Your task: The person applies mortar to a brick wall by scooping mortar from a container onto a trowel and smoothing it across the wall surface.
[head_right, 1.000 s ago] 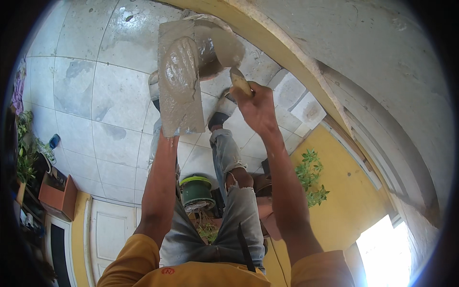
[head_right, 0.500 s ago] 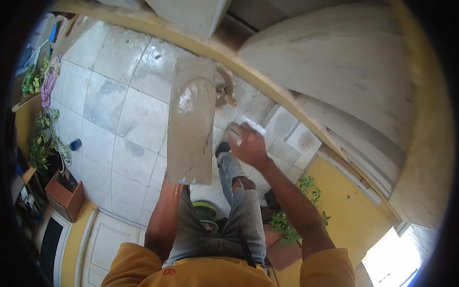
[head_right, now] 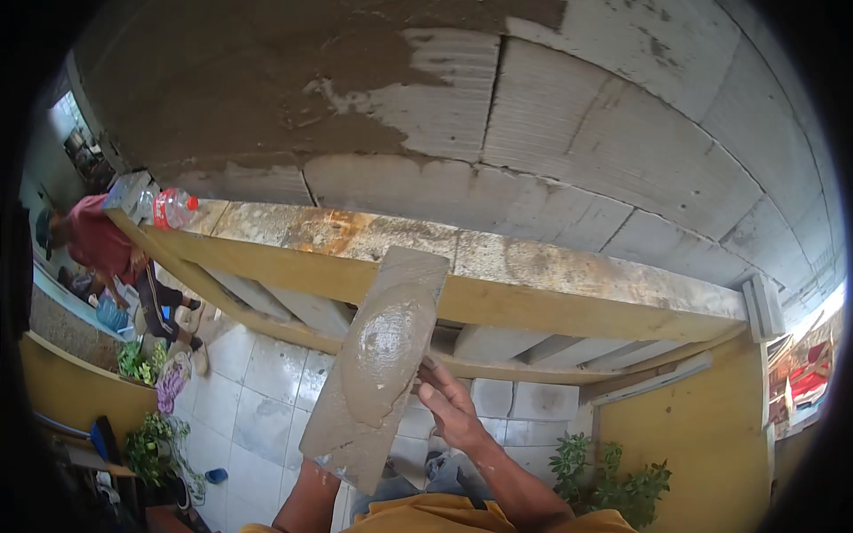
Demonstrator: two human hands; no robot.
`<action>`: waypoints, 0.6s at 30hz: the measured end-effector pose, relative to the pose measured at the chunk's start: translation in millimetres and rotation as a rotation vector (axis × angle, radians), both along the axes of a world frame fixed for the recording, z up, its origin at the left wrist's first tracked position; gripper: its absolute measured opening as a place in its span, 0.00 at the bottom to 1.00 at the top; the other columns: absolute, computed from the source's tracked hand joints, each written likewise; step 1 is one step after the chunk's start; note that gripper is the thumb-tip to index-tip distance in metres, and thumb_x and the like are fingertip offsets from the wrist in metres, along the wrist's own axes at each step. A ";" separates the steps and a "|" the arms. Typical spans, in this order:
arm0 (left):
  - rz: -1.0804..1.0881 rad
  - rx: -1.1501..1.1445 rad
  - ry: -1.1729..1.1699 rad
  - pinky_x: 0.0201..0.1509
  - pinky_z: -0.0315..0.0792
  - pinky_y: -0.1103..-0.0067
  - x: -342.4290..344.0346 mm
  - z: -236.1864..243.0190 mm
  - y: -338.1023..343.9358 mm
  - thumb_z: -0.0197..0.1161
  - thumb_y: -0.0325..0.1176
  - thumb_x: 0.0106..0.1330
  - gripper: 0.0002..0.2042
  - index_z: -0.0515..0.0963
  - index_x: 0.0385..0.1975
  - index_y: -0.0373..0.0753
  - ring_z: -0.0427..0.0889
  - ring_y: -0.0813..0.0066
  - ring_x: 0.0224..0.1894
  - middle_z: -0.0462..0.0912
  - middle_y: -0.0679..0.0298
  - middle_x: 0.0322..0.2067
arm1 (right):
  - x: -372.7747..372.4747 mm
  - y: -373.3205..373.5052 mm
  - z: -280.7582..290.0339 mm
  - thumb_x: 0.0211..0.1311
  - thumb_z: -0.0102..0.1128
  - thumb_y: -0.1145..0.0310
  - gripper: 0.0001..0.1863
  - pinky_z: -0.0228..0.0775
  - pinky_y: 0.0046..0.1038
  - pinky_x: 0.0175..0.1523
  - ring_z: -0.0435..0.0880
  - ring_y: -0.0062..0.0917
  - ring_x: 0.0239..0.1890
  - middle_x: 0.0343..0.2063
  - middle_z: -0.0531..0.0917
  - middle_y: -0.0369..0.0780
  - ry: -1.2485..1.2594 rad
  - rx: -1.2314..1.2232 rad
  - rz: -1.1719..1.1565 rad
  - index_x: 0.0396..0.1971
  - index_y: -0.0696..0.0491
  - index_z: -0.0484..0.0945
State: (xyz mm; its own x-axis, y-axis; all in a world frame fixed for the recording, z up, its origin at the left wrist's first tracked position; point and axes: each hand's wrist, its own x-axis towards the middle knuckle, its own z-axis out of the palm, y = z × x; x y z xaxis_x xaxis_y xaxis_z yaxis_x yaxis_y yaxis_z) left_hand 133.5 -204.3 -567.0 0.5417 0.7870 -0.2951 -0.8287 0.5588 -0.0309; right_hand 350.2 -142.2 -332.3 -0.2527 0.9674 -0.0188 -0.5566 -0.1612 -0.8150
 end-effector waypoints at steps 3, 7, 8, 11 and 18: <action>-0.126 0.157 -0.120 0.47 0.85 0.74 20.3 78.3 60.0 0.52 0.43 0.78 0.28 0.62 0.68 0.28 0.81 0.46 0.56 0.69 0.30 0.59 | 44.8 19.1 2.1 0.73 0.60 0.68 0.18 0.69 0.35 0.67 0.81 0.30 0.58 0.53 0.84 0.41 0.043 0.053 0.023 0.58 0.61 0.79; -0.301 0.316 -0.314 0.47 0.85 0.74 53.6 169.8 131.4 0.51 0.43 0.78 0.28 0.61 0.69 0.27 0.80 0.44 0.57 0.68 0.29 0.60 | 65.4 45.0 57.4 0.68 0.67 0.70 0.15 0.76 0.32 0.60 0.85 0.28 0.52 0.49 0.87 0.40 0.058 0.233 -0.018 0.51 0.61 0.82; -0.343 0.347 -0.357 0.47 0.85 0.74 60.1 188.1 148.3 0.51 0.43 0.78 0.28 0.61 0.69 0.27 0.80 0.44 0.57 0.68 0.28 0.60 | 63.7 48.5 65.7 0.67 0.69 0.70 0.15 0.77 0.31 0.58 0.86 0.27 0.50 0.47 0.87 0.40 0.042 0.246 -0.078 0.49 0.61 0.83; -0.453 0.432 -0.475 0.47 0.86 0.74 68.5 241.3 189.4 0.51 0.43 0.79 0.29 0.60 0.69 0.27 0.80 0.43 0.58 0.68 0.27 0.60 | 51.4 72.8 83.3 0.67 0.70 0.70 0.14 0.78 0.30 0.55 0.87 0.26 0.47 0.45 0.88 0.40 0.041 0.275 -0.178 0.48 0.62 0.83; -0.029 0.579 0.167 0.57 0.85 0.64 33.6 355.8 221.5 0.46 0.43 0.80 0.26 0.62 0.66 0.26 0.77 0.35 0.62 0.69 0.35 0.64 | 6.4 157.5 117.3 0.69 0.68 0.70 0.13 0.76 0.24 0.47 0.83 0.19 0.38 0.38 0.88 0.39 -0.043 0.367 -0.537 0.44 0.66 0.86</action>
State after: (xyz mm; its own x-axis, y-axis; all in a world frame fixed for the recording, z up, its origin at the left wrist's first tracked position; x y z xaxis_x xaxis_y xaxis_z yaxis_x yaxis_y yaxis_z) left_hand 167.1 17.2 -211.3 0.5488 0.8307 0.0939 -0.7801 0.4685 0.4146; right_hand 356.6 15.3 -215.1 0.2615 0.9043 0.3375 -0.4475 0.4234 -0.7877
